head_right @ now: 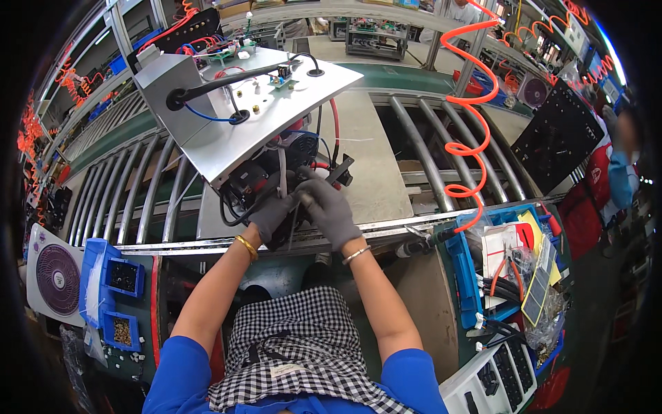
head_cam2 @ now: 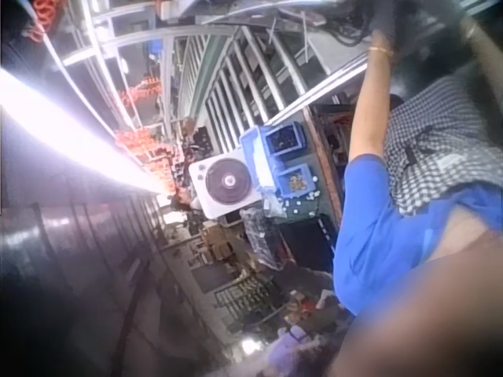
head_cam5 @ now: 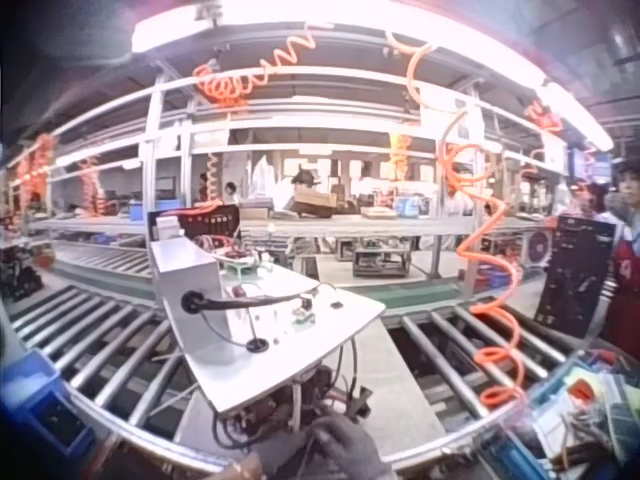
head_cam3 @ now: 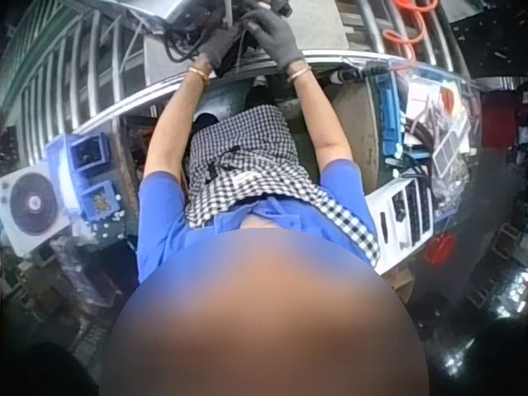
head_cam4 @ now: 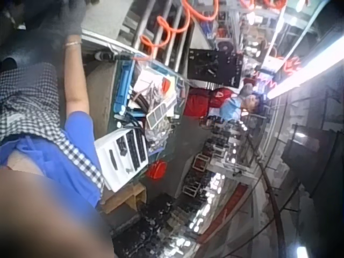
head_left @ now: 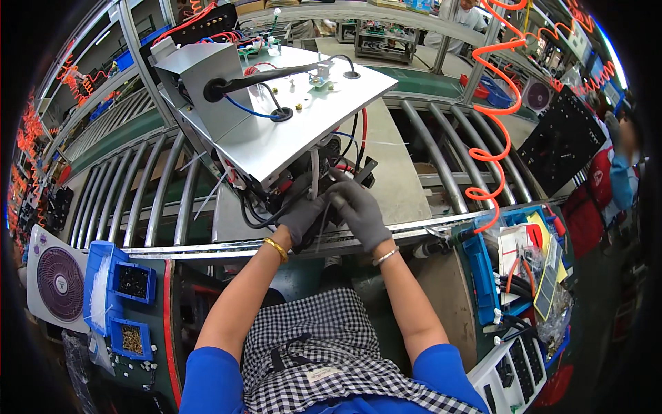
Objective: The person assembles an electronic device on a factory assembly line. They connect various wires to a circuit board, secure components with a screwdriver, and attach a black panel to the unit. The person also handles small parts from blue bins and uses pliers to cut wires.
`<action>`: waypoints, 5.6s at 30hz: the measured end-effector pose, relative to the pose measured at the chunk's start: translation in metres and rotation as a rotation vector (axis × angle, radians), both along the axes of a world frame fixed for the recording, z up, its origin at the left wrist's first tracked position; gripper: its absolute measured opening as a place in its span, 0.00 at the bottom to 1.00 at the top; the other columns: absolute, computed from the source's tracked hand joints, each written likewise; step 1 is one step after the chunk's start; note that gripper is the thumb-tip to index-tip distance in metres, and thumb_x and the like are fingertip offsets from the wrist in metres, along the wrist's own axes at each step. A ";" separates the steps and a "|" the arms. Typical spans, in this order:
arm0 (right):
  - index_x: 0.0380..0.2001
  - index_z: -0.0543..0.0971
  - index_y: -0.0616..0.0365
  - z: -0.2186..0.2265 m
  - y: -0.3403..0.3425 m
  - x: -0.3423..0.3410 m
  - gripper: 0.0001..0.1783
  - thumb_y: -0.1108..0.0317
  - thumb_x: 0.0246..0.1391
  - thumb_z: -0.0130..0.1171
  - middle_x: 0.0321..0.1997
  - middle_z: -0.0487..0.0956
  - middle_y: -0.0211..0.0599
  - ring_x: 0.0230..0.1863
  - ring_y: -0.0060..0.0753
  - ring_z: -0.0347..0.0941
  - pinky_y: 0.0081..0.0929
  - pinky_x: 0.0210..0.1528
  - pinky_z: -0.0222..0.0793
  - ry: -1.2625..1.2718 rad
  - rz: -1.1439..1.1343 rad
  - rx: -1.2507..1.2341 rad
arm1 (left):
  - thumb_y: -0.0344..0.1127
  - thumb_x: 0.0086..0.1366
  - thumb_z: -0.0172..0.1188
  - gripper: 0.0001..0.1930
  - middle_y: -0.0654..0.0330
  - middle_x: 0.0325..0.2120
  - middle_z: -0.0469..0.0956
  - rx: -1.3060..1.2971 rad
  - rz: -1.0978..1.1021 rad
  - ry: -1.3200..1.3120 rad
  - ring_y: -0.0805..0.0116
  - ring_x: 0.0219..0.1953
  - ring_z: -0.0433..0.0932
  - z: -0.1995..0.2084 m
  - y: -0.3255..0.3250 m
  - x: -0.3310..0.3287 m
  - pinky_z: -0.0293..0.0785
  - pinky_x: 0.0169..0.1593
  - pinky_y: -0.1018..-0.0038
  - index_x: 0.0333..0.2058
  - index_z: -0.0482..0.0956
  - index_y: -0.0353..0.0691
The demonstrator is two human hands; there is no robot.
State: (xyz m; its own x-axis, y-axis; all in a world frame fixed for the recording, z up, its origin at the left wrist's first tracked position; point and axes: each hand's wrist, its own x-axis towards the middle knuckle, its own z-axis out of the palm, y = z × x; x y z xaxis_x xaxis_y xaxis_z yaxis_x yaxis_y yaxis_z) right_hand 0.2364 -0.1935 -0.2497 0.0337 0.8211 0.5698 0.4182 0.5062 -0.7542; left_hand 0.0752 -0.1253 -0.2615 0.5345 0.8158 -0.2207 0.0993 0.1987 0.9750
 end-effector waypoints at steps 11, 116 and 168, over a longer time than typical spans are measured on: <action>0.43 0.78 0.62 0.040 -0.021 0.014 0.10 0.67 0.65 0.55 0.38 0.83 0.37 0.36 0.19 0.80 0.18 0.35 0.73 0.462 -0.176 -0.009 | 0.47 0.68 0.59 0.18 0.61 0.30 0.83 0.041 0.076 0.030 0.76 0.28 0.79 0.019 -0.014 -0.004 0.74 0.30 0.77 0.42 0.81 0.37; 0.37 0.80 0.61 0.008 0.008 0.012 0.15 0.60 0.56 0.59 0.39 0.78 0.50 0.44 0.53 0.76 0.42 0.47 0.71 -0.375 -0.074 -0.310 | 0.43 0.68 0.60 0.18 0.64 0.35 0.76 0.376 0.102 0.053 0.76 0.33 0.74 -0.008 0.004 -0.002 0.74 0.38 0.78 0.52 0.71 0.46; 0.50 0.79 0.58 0.027 0.023 0.003 0.21 0.67 0.51 0.63 0.38 0.84 0.43 0.41 0.38 0.81 0.31 0.48 0.75 -0.011 -0.085 -0.373 | 0.44 0.68 0.57 0.14 0.66 0.34 0.75 0.301 0.108 -0.095 0.78 0.35 0.72 -0.004 -0.004 -0.008 0.70 0.36 0.77 0.47 0.76 0.43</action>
